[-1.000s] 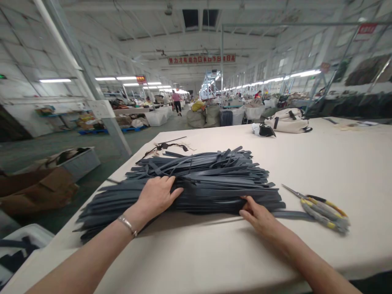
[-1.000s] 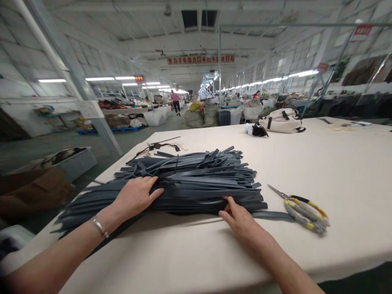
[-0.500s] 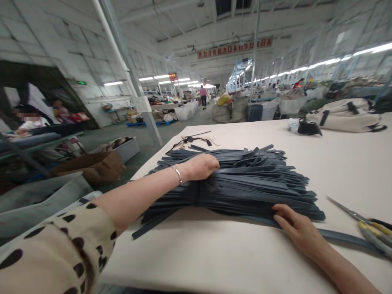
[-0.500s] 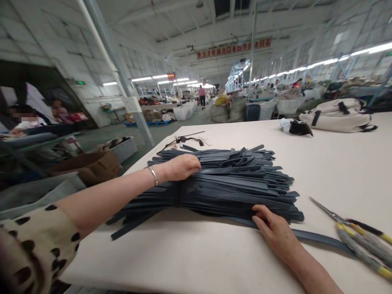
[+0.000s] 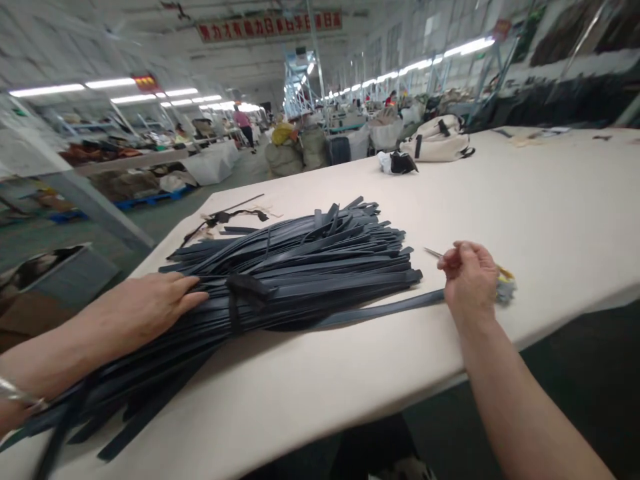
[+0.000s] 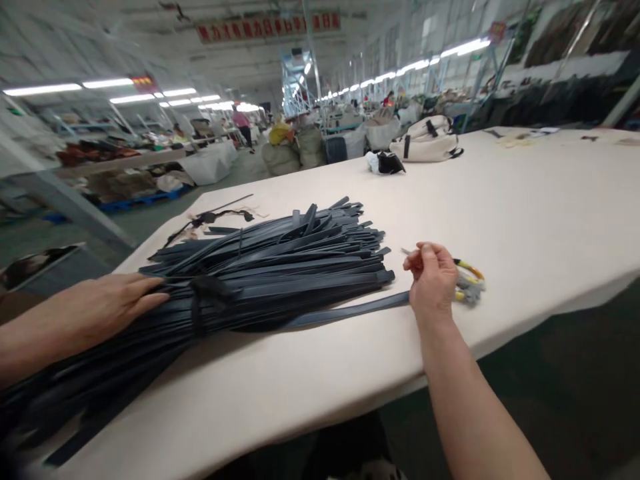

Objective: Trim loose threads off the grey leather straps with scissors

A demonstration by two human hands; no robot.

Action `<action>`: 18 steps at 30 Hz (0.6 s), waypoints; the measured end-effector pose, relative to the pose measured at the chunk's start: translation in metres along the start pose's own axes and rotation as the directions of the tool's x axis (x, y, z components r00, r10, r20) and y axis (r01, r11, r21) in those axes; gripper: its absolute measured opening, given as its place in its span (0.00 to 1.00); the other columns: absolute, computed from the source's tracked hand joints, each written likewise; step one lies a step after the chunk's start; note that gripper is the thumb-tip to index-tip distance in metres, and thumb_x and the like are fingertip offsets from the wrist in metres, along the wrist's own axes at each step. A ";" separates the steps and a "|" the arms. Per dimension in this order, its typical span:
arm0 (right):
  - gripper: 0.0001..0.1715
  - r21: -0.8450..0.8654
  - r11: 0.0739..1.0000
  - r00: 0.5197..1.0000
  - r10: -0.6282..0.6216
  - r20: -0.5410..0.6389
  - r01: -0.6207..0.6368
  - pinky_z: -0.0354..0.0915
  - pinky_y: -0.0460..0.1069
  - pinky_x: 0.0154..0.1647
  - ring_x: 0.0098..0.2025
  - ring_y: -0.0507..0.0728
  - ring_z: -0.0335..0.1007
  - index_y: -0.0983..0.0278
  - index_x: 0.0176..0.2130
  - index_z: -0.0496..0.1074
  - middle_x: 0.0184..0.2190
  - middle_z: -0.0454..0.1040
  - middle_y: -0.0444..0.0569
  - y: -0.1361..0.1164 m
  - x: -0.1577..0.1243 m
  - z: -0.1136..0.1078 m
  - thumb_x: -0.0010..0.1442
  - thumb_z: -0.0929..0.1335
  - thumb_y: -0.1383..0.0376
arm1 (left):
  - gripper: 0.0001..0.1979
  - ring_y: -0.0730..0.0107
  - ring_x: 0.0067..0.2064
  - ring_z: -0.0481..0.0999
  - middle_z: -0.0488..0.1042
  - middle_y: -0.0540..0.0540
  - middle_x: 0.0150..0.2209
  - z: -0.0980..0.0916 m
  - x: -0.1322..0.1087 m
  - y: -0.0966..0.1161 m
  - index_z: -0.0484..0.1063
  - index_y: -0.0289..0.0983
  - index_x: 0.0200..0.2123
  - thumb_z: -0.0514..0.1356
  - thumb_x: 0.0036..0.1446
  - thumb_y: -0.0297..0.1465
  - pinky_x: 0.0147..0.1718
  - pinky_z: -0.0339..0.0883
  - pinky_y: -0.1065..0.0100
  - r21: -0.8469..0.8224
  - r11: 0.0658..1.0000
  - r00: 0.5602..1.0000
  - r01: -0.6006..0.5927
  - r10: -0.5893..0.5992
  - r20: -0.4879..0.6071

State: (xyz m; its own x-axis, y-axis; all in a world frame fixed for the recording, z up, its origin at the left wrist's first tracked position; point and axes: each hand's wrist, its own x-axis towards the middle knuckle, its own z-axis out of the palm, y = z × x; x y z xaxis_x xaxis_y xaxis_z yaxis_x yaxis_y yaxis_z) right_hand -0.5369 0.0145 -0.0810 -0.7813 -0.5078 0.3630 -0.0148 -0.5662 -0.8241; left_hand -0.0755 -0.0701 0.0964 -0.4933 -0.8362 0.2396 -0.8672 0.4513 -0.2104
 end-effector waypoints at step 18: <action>0.38 -0.473 0.524 0.529 0.050 0.847 0.708 0.49 0.73 0.57 0.61 0.77 0.47 0.63 0.59 0.63 0.60 0.59 0.63 -0.013 -0.047 0.060 0.52 0.72 0.56 | 0.35 0.41 0.52 0.66 0.67 0.33 0.53 0.056 0.042 0.146 0.63 0.41 0.59 0.60 0.51 0.50 0.54 0.56 0.46 -0.170 0.945 0.957 -0.278 0.287 0.032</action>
State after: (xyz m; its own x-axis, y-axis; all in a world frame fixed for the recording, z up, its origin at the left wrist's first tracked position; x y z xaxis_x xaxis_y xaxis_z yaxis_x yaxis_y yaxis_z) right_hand -0.4621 0.0068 -0.0614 0.1150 -0.8467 0.5195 -0.8561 -0.3497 -0.3805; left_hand -0.2186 -0.0567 0.0225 -0.7193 -0.6806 0.1389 -0.6941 0.7123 -0.1043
